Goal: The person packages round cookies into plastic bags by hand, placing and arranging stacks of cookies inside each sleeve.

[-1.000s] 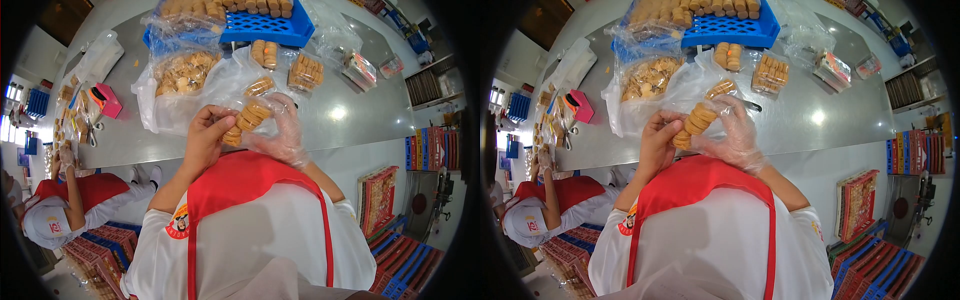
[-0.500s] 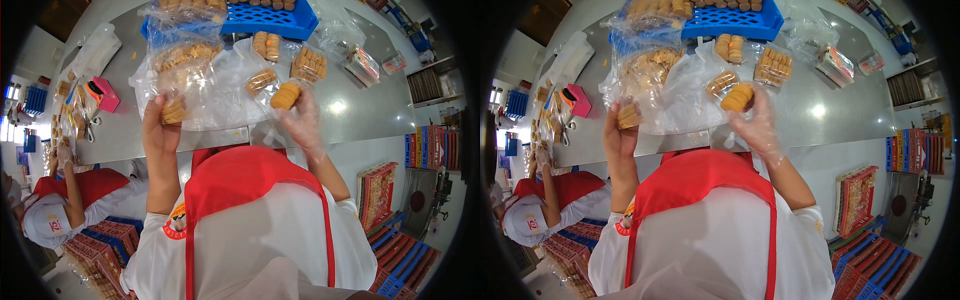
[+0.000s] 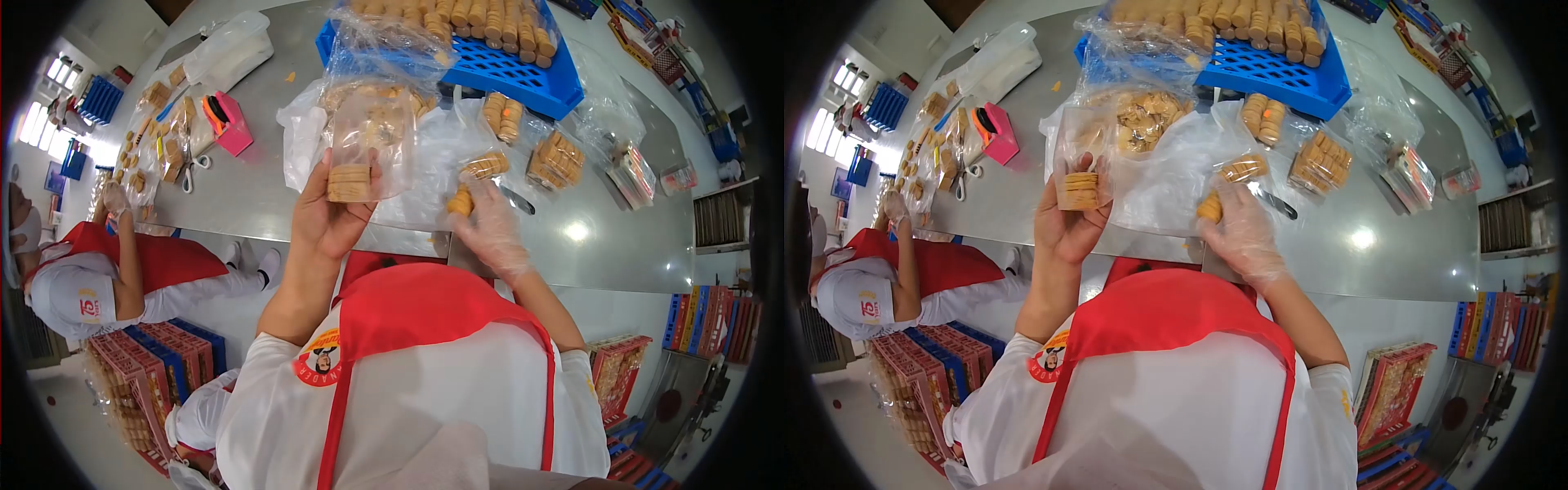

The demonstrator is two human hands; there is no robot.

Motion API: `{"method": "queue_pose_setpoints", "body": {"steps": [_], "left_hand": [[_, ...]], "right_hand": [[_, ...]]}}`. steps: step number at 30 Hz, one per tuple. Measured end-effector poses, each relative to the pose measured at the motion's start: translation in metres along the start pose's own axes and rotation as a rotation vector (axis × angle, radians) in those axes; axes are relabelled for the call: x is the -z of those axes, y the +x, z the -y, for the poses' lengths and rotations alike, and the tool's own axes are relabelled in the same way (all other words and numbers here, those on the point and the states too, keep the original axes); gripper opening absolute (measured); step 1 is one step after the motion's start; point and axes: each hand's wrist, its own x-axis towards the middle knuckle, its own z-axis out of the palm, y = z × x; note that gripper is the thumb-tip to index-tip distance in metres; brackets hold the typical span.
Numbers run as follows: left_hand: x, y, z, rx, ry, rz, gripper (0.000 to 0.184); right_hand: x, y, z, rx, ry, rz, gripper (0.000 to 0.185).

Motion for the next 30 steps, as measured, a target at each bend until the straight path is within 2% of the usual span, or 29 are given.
{"method": "queue_pose_setpoints", "body": {"steps": [3,6,9,11,18,30], "left_hand": [[0.007,0.005,-0.001,0.126,-0.135,0.126,0.045],[-0.002,0.007,0.003,0.269,-0.282,0.252,0.047],[-0.006,0.008,0.006,0.323,-0.325,0.285,0.048],[-0.007,0.009,0.008,0.332,-0.331,0.285,0.048],[-0.001,0.01,0.005,0.261,-0.3,0.193,0.044],[0.013,0.014,0.002,0.252,-0.312,0.199,0.046]], "right_hand": [[0.021,0.004,0.01,-0.364,0.808,0.065,0.055],[0.035,0.006,0.011,-0.574,1.429,0.084,0.057],[0.04,0.004,0.023,-0.595,1.462,0.053,0.063],[0.035,0.002,0.019,-0.587,1.501,0.109,0.063],[0.039,0.0,0.016,-0.67,1.678,0.19,0.063],[0.034,-0.002,0.016,-0.538,1.822,0.265,0.081]]}}
